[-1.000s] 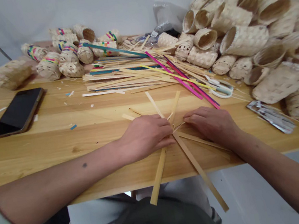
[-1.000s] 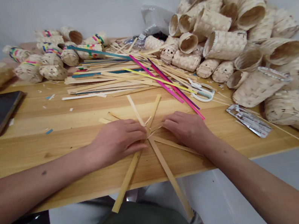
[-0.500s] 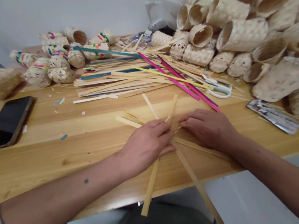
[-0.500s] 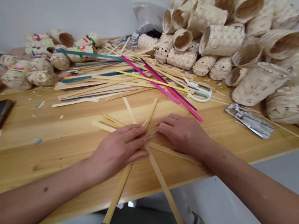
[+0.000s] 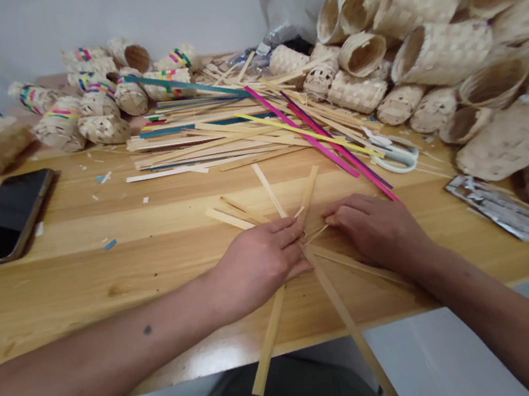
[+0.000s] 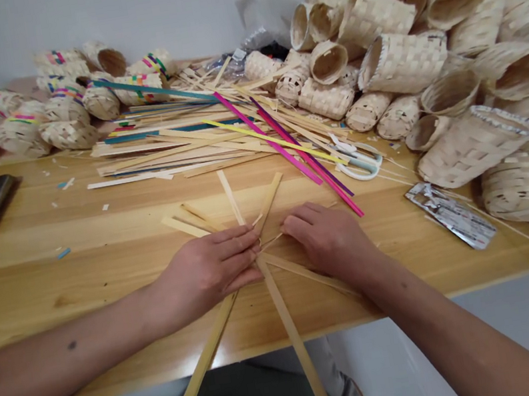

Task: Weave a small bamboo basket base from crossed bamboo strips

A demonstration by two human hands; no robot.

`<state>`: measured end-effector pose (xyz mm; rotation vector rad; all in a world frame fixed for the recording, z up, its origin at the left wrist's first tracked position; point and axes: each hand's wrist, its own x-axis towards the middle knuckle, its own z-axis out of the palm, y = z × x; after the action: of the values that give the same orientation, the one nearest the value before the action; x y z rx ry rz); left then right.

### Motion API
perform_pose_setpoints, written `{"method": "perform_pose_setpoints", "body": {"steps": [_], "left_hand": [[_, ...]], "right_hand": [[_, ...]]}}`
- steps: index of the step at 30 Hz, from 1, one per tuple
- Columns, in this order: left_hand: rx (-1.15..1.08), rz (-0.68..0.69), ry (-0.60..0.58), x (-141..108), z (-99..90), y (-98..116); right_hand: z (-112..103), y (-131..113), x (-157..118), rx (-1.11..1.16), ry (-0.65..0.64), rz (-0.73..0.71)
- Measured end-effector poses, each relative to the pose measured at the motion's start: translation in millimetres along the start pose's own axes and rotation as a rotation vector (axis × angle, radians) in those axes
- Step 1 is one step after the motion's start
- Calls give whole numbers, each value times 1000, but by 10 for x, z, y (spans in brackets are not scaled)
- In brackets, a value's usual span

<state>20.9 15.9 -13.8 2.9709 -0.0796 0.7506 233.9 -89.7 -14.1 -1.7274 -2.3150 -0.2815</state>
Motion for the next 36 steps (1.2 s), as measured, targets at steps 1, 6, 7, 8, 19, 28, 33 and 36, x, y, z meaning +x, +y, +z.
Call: {"method": "perform_pose_setpoints", "body": {"steps": [1,6,7,8,19,28,33,36], "left_hand": [[7,5,-2,1,3,4],[0,21,-6,-16,34,-8],[-11,17,-13,-21,42,-17],[-28,12,-21,-27,49,-28],[-201,-177,-202,-17,2,-16],[-100,-237,-140,-14,-129,-174],[-86,-271,-254,-21,-132,-182],[-72,-246,-248,-8,-140,-162]], "right_hand": [[5,2,-4,2,2,1],[-73,20,6,85,18,37],[-107,27,16,150,15,39],[-142,35,30,222,1,45],[-107,70,487,343,-48,186],[-82,-31,493,359,-160,207],[-64,-63,487,403,-159,231],[-54,-53,488,430,-130,223]]}}
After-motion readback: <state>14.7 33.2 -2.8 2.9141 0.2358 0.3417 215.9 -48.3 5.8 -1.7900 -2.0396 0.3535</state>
